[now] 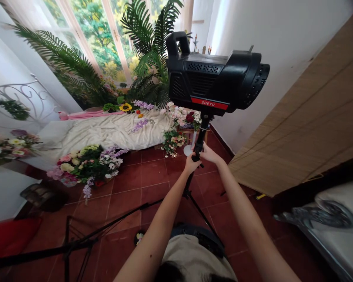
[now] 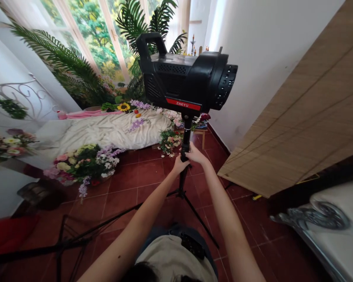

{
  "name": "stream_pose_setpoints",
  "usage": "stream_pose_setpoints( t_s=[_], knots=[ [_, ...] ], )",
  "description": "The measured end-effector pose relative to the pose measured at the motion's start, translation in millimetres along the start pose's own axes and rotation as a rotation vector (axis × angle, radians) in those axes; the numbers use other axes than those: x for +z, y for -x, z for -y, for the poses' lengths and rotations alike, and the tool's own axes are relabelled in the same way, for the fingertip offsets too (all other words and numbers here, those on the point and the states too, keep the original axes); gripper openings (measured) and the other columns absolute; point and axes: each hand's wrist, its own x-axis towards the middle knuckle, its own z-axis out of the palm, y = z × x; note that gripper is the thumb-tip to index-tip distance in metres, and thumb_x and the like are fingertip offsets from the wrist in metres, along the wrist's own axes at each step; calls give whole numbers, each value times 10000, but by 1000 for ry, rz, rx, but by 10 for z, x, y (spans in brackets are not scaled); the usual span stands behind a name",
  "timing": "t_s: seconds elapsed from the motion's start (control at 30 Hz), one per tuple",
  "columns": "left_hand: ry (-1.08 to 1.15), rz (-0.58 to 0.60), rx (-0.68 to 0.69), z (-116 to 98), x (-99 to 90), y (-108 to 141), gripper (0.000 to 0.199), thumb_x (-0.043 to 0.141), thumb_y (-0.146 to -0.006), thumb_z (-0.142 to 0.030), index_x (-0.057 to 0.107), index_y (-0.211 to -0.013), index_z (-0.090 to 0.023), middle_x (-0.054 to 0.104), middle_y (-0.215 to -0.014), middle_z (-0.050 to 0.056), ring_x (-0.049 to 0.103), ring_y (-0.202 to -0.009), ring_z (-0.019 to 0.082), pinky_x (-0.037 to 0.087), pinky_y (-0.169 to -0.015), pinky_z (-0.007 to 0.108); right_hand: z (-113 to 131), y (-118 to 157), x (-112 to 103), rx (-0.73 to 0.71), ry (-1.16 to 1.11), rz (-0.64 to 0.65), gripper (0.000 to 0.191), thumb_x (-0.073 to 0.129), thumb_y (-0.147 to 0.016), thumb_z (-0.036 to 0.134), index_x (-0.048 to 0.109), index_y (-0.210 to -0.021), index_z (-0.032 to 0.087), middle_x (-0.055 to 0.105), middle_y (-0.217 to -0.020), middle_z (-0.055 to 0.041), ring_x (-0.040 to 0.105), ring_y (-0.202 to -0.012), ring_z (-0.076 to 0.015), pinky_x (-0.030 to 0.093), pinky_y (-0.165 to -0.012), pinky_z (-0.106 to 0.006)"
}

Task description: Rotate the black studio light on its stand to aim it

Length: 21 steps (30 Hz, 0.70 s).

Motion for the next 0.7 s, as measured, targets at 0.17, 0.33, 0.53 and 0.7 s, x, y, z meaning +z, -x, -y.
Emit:
stream_pose_setpoints(
  t_s=[0.17,0.33,0.53,0.7],
  knots=[
    [-25,32,28,-13,2,15,254,706,-587,-232,624,-804,-130,636,-724,28,577,-644,119,475,-651,255,-232,457,-35,-53,57,-304,484,719,-666,308,452,-1063,232,607,-972,-44,595,-857,-154,495,-785,-317],
    [-59,41,-31,7,13,28,220,697,-611,-296,586,-704,-130,585,-636,8,533,-546,97,455,-555,231,-496,1043,98,-126,415,-458,322,565,-814,365,496,-1090,215,573,-1041,-95,565,-949,-197,463,-872,-383],
    [-147,20,20,-3,31,15,303,696,-616,-416,591,-675,-137,575,-636,-3,537,-597,104,454,-607,234,-634,1395,367,-214,654,-335,413,453,-870,312,445,-1275,233,458,-1293,-100,408,-1224,-229,334,-1042,-448],
    [-171,-15,-3,-86,38,41,382,652,-653,-519,583,-660,-143,570,-612,7,536,-569,108,440,-579,231,-709,1335,436,-198,605,-367,512,474,-858,345,381,-1346,222,430,-1348,-102,386,-1252,-238,322,-1049,-462]
  ],
)
